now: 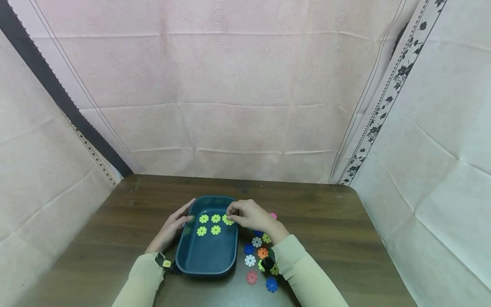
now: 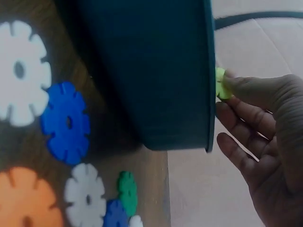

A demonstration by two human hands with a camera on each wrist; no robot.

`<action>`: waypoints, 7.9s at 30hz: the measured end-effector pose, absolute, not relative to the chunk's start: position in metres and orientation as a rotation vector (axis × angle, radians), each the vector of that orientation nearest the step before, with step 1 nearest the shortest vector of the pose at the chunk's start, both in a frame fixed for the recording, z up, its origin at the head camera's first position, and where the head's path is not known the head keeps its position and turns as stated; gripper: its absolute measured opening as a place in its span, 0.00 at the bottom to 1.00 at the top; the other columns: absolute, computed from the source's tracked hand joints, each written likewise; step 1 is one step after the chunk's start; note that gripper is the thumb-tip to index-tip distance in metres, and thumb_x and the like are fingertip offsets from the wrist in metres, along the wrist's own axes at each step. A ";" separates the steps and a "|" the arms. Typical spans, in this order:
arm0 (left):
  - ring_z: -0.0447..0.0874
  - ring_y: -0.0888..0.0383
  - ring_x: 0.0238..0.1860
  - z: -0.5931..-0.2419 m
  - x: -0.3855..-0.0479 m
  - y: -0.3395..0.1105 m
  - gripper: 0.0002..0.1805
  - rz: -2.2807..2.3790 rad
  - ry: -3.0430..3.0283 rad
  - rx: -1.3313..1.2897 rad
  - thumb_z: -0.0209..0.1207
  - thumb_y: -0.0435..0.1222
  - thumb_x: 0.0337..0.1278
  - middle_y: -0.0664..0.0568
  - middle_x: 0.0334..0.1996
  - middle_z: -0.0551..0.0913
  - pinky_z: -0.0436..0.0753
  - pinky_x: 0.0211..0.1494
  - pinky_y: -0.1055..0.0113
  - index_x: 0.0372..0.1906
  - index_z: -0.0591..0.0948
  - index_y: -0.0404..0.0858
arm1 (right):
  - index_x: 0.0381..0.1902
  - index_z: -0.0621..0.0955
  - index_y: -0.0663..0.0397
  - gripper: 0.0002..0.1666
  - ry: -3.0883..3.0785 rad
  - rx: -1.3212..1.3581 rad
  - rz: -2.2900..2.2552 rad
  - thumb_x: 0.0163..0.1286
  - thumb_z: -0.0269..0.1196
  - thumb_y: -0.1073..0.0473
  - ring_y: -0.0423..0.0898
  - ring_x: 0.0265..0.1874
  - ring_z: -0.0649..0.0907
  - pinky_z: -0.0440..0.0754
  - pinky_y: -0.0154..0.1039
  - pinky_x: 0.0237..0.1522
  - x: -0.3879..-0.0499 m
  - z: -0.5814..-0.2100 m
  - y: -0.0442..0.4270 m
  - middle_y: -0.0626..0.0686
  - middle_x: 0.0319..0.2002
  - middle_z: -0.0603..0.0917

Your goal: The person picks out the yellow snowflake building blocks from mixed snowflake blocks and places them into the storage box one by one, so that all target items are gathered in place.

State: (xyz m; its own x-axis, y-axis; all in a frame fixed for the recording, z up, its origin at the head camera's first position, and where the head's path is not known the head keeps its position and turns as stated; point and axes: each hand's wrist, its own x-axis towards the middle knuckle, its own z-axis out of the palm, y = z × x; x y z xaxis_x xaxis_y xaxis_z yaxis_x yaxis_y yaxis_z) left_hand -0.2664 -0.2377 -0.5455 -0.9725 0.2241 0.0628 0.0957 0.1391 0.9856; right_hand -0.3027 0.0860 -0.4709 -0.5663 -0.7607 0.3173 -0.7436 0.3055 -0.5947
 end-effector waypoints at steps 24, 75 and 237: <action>0.59 0.44 0.74 -0.533 -0.263 -0.236 0.32 1.949 2.241 0.323 0.52 0.37 0.77 0.46 0.77 0.58 0.59 0.73 0.40 0.80 0.58 0.54 | 0.38 0.86 0.41 0.03 2.546 -1.481 -0.337 0.70 0.67 0.58 0.33 0.29 0.78 0.78 0.28 0.36 -0.318 -0.478 0.044 0.35 0.32 0.82; 0.54 0.47 0.77 -0.546 -0.268 -0.238 0.32 1.977 2.285 0.338 0.54 0.42 0.75 0.53 0.78 0.57 0.57 0.73 0.38 0.79 0.61 0.57 | 0.47 0.84 0.39 0.08 2.463 -1.389 -1.345 0.73 0.65 0.55 0.38 0.43 0.84 0.85 0.45 0.44 -0.289 -0.467 0.095 0.39 0.42 0.86; 0.55 0.42 0.76 -0.544 -0.263 -0.244 0.36 2.010 2.194 0.501 0.56 0.37 0.72 0.47 0.76 0.61 0.51 0.74 0.34 0.80 0.58 0.54 | 0.50 0.83 0.36 0.08 2.386 -1.316 -1.216 0.74 0.63 0.51 0.36 0.43 0.84 0.83 0.38 0.45 -0.281 -0.471 0.077 0.37 0.44 0.86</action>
State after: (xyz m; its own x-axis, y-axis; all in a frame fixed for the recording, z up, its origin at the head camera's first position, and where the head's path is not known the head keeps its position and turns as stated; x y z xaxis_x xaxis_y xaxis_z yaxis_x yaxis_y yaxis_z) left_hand -0.2626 -0.2443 -0.5442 -0.9373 0.3233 0.1298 0.1575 0.0611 0.9856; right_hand -0.2806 0.0769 -0.4711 -0.6011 -0.7648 0.2319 -0.6371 0.2833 -0.7169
